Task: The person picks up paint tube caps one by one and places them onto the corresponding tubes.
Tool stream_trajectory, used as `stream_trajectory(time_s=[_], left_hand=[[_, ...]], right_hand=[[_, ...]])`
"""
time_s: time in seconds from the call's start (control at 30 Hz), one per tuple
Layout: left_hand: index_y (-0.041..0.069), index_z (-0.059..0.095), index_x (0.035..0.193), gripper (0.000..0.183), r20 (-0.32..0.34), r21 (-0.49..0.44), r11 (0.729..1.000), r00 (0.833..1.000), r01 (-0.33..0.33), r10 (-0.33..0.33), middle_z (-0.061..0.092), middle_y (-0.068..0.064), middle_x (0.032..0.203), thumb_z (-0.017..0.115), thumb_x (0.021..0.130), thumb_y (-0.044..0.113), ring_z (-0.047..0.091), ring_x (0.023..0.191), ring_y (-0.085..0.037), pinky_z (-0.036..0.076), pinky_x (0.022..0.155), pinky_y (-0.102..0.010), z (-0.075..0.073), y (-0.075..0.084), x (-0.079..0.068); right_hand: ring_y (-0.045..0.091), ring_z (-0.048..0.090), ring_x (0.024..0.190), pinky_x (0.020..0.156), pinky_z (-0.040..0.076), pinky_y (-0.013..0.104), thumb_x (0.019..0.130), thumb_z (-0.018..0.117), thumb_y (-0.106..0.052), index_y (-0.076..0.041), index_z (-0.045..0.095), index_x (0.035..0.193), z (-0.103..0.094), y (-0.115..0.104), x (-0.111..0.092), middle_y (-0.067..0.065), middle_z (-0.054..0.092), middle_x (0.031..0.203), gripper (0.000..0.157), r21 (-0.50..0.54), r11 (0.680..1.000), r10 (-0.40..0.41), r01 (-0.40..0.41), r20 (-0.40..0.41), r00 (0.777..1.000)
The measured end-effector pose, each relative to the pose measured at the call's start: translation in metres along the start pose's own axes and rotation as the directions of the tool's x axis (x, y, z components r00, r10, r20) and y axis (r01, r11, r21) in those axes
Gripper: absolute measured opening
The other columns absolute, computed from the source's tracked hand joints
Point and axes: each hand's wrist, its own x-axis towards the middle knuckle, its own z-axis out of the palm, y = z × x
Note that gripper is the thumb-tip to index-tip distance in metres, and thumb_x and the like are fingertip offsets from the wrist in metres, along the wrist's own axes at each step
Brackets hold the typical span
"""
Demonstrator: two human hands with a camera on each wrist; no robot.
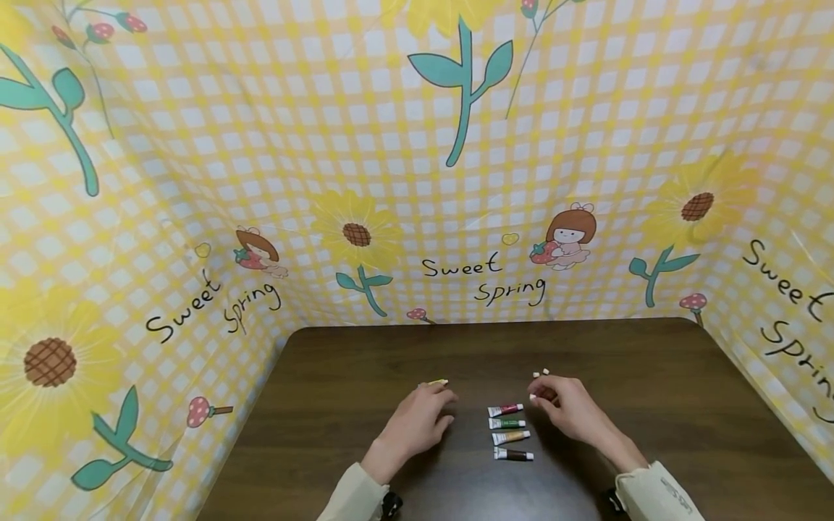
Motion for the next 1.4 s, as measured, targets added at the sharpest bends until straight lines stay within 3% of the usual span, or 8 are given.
stream_trajectory(time_s=[0.13,0.37,0.7,1.03,1.4], left_hand=[[0.010,0.076,0.122,0.025,-0.020,0.008,1.000,1.000,-0.013,0.013,0.073,-0.005,0.120,0.078,0.097,0.016,0.068,0.113,-0.025,0.058,0.099,-0.041,-0.001,-0.003,-0.006],[0.010,0.076,0.119,0.024,-0.026,0.010,1.000,1.000,-0.016,0.016,0.073,-0.003,0.114,0.080,0.096,0.015,0.067,0.101,-0.021,0.058,0.089,-0.037,0.000,-0.011,-0.017],[0.011,0.076,0.106,0.018,-0.103,-0.009,1.000,0.994,-0.030,0.029,0.070,0.000,0.100,0.084,0.090,0.010,0.061,0.089,-0.017,0.055,0.080,-0.033,0.001,-0.020,-0.031],[0.016,0.079,0.113,0.020,-0.036,-0.042,0.998,0.998,0.049,-0.051,0.073,-0.001,0.108,0.082,0.094,0.011,0.065,0.095,-0.021,0.058,0.086,-0.038,0.000,-0.029,-0.041],[0.013,0.076,0.118,0.028,-0.013,0.017,0.996,0.996,0.088,-0.088,0.073,-0.004,0.109,0.085,0.091,0.014,0.067,0.095,-0.024,0.059,0.084,-0.042,0.001,-0.041,-0.048]], right_hand=[[0.007,0.068,0.080,0.069,0.058,0.026,0.095,0.076,0.001,-0.004,0.076,0.101,0.001,-0.001,-0.002,0.000,0.076,0.090,0.008,0.008,1.000,-0.006,0.006,-0.004,1.000],[0.004,0.067,0.081,0.068,0.058,0.025,0.095,0.077,0.002,-0.004,0.077,0.101,0.004,-0.003,-0.005,0.000,0.076,0.090,0.009,0.025,1.000,-0.011,0.012,-0.014,1.000],[0.002,0.067,0.079,0.066,0.058,0.025,0.093,0.078,0.001,-0.005,0.077,0.100,0.009,-0.009,-0.009,-0.003,0.075,0.089,0.009,0.045,0.999,-0.030,0.032,-0.033,0.999],[0.001,0.065,0.075,0.065,0.058,0.025,0.093,0.080,-0.001,-0.006,0.078,0.099,0.013,-0.015,-0.015,-0.003,0.076,0.089,0.008,0.070,0.996,-0.048,0.052,-0.064,0.997],[0.003,0.066,0.072,0.062,0.056,0.024,0.096,0.078,-0.003,-0.006,0.079,0.100,0.015,-0.026,-0.017,-0.001,0.076,0.092,0.006,0.113,0.990,-0.080,0.088,-0.070,0.994]])
